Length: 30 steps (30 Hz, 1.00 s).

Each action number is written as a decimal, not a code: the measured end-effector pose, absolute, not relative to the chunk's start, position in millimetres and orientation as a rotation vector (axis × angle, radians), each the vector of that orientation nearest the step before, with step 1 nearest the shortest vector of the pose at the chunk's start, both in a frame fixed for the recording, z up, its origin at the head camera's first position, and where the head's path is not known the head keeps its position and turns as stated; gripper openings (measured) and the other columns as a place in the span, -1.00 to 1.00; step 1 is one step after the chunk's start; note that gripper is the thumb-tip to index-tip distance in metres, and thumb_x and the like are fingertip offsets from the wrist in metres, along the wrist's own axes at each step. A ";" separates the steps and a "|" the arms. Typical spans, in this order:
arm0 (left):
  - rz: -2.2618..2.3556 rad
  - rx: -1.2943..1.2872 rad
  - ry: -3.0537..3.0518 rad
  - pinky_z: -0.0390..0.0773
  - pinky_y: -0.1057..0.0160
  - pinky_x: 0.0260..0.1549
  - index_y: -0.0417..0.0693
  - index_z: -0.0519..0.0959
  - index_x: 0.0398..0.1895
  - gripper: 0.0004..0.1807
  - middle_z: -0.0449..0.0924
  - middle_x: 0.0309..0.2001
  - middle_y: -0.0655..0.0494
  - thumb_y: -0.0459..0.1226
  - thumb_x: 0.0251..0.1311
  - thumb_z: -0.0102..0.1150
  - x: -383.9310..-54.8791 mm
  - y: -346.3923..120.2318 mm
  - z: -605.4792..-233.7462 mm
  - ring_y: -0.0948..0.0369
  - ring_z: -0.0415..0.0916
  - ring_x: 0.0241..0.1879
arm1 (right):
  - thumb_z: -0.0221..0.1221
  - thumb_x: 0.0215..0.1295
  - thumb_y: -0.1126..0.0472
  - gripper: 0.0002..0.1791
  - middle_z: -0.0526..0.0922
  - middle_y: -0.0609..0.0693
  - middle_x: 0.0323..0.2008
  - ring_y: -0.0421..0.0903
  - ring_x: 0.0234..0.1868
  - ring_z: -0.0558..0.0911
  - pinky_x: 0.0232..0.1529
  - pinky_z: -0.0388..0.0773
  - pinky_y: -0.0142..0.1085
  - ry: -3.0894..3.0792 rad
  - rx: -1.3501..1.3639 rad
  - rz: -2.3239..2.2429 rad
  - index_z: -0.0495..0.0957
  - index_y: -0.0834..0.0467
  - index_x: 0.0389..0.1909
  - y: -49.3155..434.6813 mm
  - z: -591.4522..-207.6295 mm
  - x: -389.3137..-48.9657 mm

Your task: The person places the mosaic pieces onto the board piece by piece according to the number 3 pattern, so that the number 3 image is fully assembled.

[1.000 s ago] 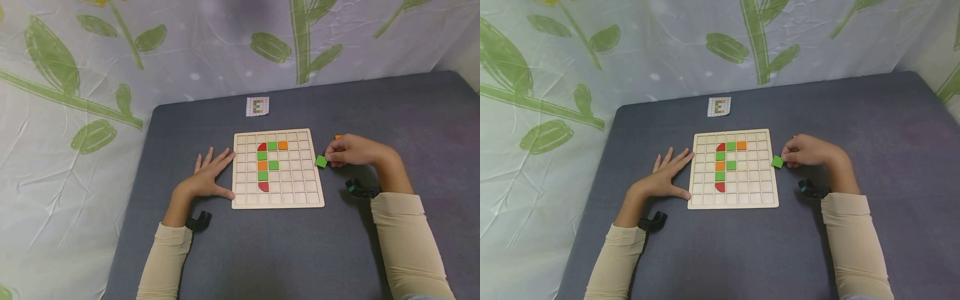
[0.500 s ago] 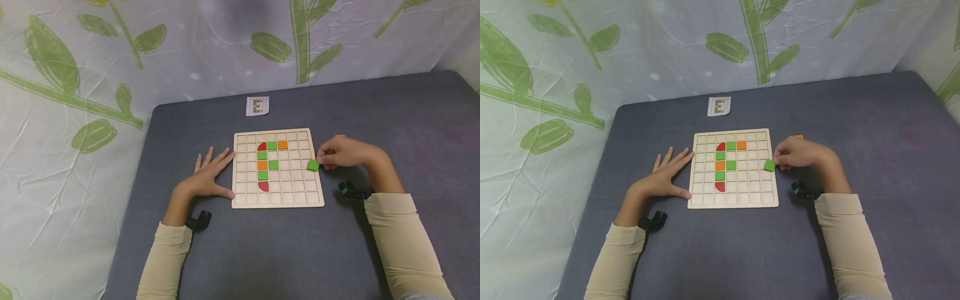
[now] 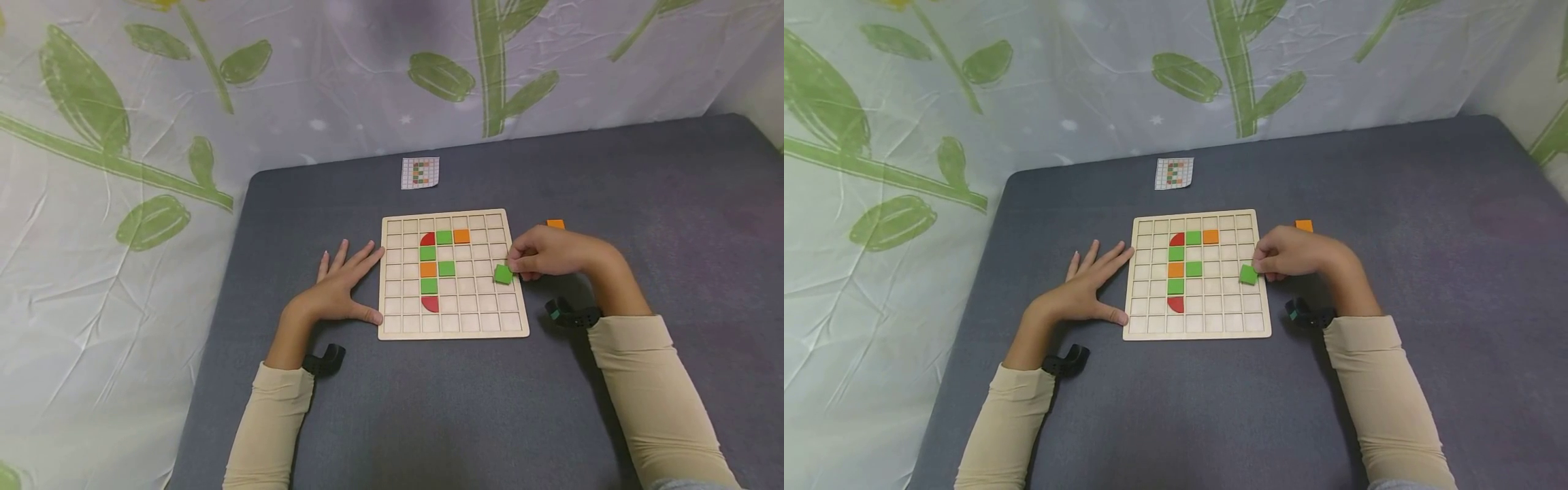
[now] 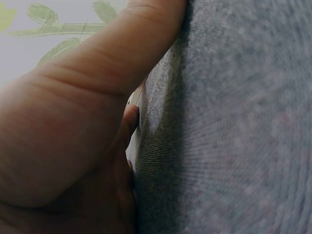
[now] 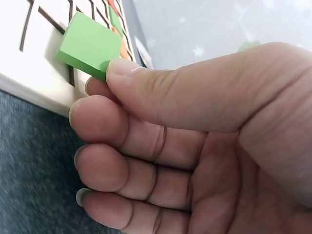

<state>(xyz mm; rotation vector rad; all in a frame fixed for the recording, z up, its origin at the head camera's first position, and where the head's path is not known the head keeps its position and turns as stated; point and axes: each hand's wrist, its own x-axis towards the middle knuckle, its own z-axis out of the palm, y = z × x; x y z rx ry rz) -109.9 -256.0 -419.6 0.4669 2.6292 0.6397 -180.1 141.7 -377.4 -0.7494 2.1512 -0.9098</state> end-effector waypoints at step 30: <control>0.653 0.483 2.627 -0.64 -0.18 0.36 0.30 -0.12 0.64 0.38 -0.28 0.62 0.21 0.25 -0.22 0.56 -109.2 -256.7 -418.5 0.01 -0.69 0.53 | 0.19 0.42 0.32 -0.82 0.50 -0.08 -0.58 -0.16 -0.53 0.44 -0.45 0.37 -0.28 2.150 -0.928 -0.844 0.59 0.15 -0.43 105.9 -378.8 -168.1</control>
